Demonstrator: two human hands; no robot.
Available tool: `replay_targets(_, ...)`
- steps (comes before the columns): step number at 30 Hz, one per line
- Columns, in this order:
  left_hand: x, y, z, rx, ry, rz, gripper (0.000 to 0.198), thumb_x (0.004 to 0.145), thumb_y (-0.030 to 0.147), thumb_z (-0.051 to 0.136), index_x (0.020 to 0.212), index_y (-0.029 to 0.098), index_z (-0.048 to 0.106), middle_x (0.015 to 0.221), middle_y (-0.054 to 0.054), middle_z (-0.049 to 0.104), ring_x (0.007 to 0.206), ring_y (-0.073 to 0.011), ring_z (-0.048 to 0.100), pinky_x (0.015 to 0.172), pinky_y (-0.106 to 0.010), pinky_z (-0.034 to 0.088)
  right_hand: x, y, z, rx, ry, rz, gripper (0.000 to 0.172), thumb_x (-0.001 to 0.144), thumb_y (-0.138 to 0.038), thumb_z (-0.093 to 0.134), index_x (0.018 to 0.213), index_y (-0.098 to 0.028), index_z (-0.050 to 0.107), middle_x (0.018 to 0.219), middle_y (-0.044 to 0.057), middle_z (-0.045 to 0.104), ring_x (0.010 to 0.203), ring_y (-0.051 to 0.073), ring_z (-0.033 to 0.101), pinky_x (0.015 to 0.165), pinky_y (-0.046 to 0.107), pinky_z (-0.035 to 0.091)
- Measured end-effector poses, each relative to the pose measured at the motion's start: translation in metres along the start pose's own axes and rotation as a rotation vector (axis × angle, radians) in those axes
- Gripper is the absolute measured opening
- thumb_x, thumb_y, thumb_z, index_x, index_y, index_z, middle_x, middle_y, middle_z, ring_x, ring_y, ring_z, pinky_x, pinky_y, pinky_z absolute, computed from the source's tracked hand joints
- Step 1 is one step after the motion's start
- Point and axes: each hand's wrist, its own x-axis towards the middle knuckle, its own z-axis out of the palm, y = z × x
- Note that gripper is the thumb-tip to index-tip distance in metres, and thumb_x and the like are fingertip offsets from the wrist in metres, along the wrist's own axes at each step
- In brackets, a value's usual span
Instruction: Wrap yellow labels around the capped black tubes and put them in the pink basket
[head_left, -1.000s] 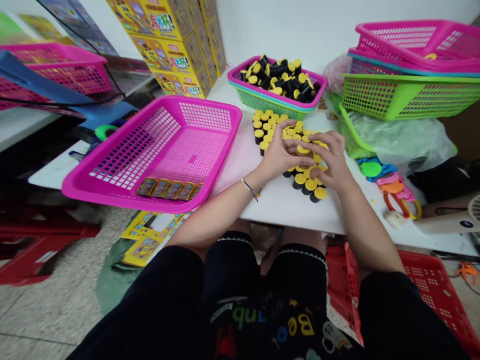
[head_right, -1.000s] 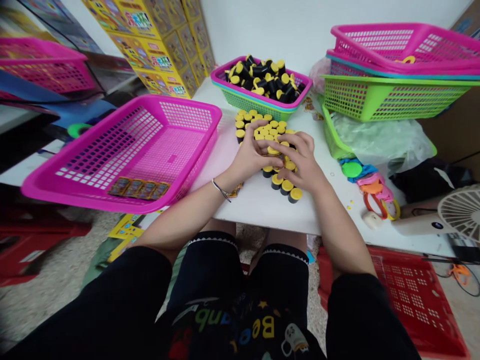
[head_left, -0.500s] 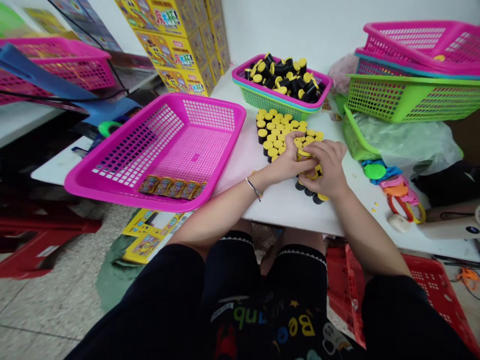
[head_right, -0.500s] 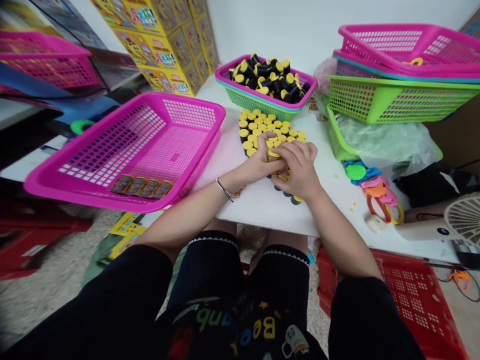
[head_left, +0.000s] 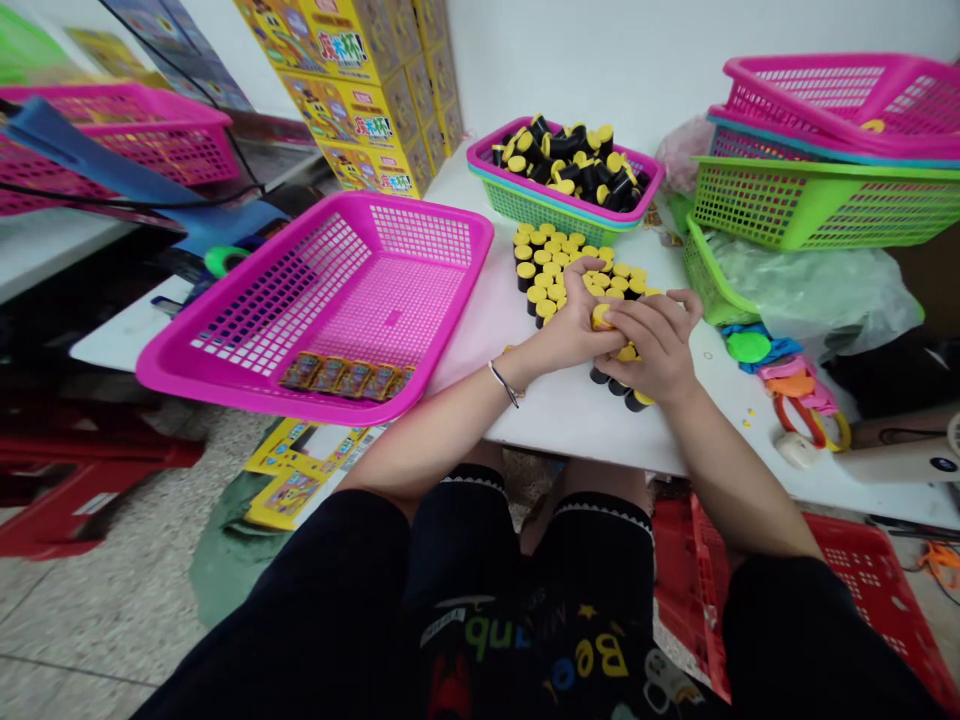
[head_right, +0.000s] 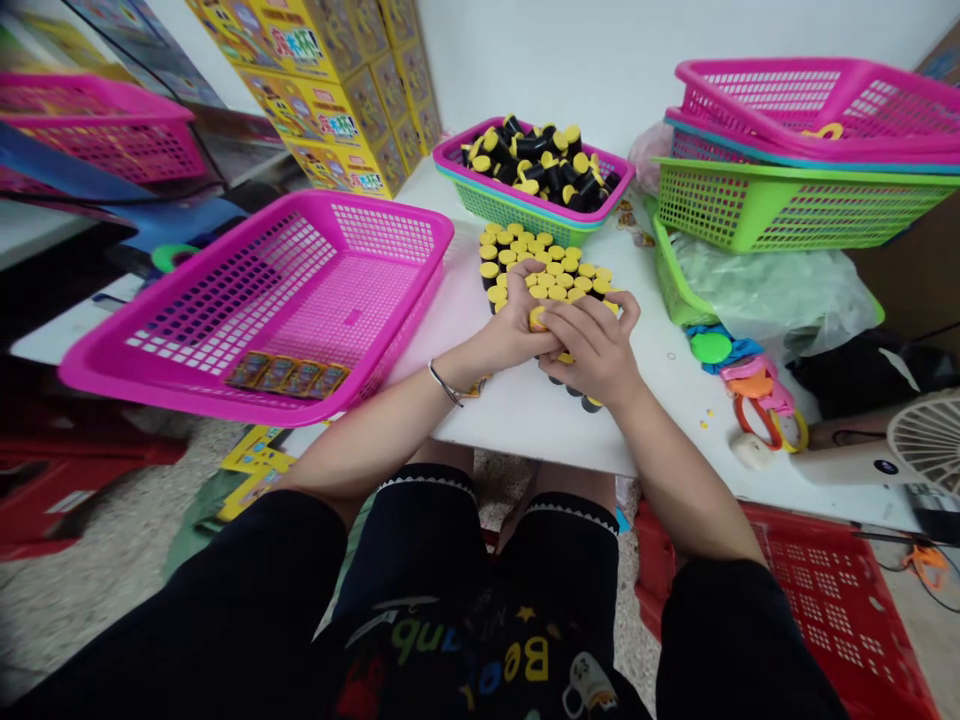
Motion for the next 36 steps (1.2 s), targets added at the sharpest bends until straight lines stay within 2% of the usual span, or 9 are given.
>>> replay_targets(5, 0.0, 0.0, 0.005, 0.005, 0.032, 0.084, 0.074, 0.083, 0.026, 0.068, 0.138, 0.028, 0.018, 0.083, 0.005, 0.056, 0.071, -0.0137, 0.063, 0.073, -0.035, 0.054, -0.008, 0.013, 0.002, 0.027, -0.032, -0.023, 0.034, 0.082, -0.059, 0.071, 0.109, -0.038, 0.07, 0.106, 0.004, 0.074, 0.109, 0.032, 0.062, 0.11, 0.063, 0.035)
replay_targets(12, 0.008, 0.004, 0.002, 0.091, 0.118, 0.145, 0.059, 0.083, 0.023, 0.068, 0.129, 0.024, 0.032, 0.099, -0.001, 0.063, 0.081, -0.0114, 0.064, 0.072, -0.027, 0.049, -0.006, 0.024, 0.004, -0.112, 0.163, -0.177, 0.035, 0.081, -0.048, 0.075, 0.113, -0.037, 0.068, 0.102, 0.006, 0.071, 0.098, 0.029, 0.059, 0.102, 0.058, 0.04)
replay_targets(16, -0.003, 0.036, -0.001, 0.302, 0.179, 0.118, 0.025, 0.084, 0.025, 0.071, 0.103, 0.019, 0.056, 0.095, -0.003, 0.066, 0.081, -0.0134, 0.063, 0.075, -0.027, 0.05, -0.002, 0.033, 0.001, -0.107, 0.17, -0.138, 0.039, 0.077, -0.053, 0.076, 0.11, -0.034, 0.068, 0.112, 0.009, 0.061, 0.108, 0.032, 0.052, 0.1, 0.057, 0.039)
replay_targets(20, -0.053, 0.091, -0.013, 0.538, 0.201, 0.049, 0.028, 0.089, 0.028, 0.071, 0.112, 0.018, 0.06, 0.098, -0.003, 0.07, 0.082, -0.0136, 0.065, 0.077, -0.026, 0.051, 0.003, 0.04, -0.005, -0.188, 0.101, 0.029, 0.051, 0.075, -0.062, 0.072, 0.113, -0.029, 0.067, 0.133, 0.014, 0.046, 0.125, 0.042, 0.042, 0.103, 0.065, 0.032)
replay_targets(23, -0.098, 0.131, -0.047, 0.692, 0.209, -0.071, 0.026, 0.088, 0.035, 0.073, 0.108, 0.019, 0.064, 0.095, -0.002, 0.072, 0.079, -0.0128, 0.065, 0.075, -0.025, 0.05, 0.005, 0.04, -0.006, -0.202, 0.072, 0.093, 0.052, 0.078, -0.056, 0.071, 0.122, -0.029, 0.067, 0.139, 0.016, 0.041, 0.127, 0.044, 0.039, 0.102, 0.067, 0.03)
replay_targets(26, -0.129, 0.152, -0.11, 0.917, 0.259, -0.303, 0.022, 0.086, 0.033, 0.074, 0.099, 0.018, 0.068, 0.089, -0.002, 0.073, 0.075, -0.0125, 0.065, 0.074, -0.025, 0.049, 0.006, 0.032, -0.006, -0.205, 0.013, 0.104, 0.048, 0.081, -0.052, 0.069, 0.125, -0.031, 0.067, 0.139, 0.016, 0.043, 0.127, 0.046, 0.039, 0.101, 0.069, 0.03)
replay_targets(31, -0.15, 0.137, -0.223, 1.316, 0.111, -0.809, 0.012, 0.082, 0.024, 0.07, 0.091, 0.017, 0.075, 0.082, -0.003, 0.075, 0.075, -0.0159, 0.065, 0.072, -0.025, 0.046, 0.008, 0.022, -0.009, -0.155, -0.05, 0.11, 0.04, 0.084, -0.046, 0.065, 0.122, -0.032, 0.07, 0.14, 0.017, 0.046, 0.125, 0.049, 0.038, 0.099, 0.071, 0.03)
replay_targets(33, -0.153, 0.125, -0.248, 1.399, -0.026, -0.974, 0.015, 0.078, 0.021, 0.069, 0.09, 0.018, 0.078, 0.081, -0.004, 0.076, 0.075, -0.0173, 0.066, 0.071, -0.025, 0.044, 0.008, 0.022, -0.01, -0.151, -0.06, 0.111, 0.038, 0.084, -0.045, 0.065, 0.12, -0.032, 0.072, 0.139, 0.018, 0.049, 0.123, 0.05, 0.038, 0.098, 0.071, 0.029)
replay_targets(36, -0.154, 0.112, -0.262, 1.469, -0.181, -1.111, 0.021, 0.076, 0.021, 0.067, 0.091, 0.019, 0.081, 0.081, -0.004, 0.078, 0.075, -0.0182, 0.066, 0.072, -0.024, 0.044, 0.007, 0.024, -0.008, -0.151, -0.097, 0.108, 0.035, 0.084, -0.045, 0.065, 0.116, -0.033, 0.073, 0.138, 0.018, 0.05, 0.12, 0.05, 0.038, 0.094, 0.07, 0.028)
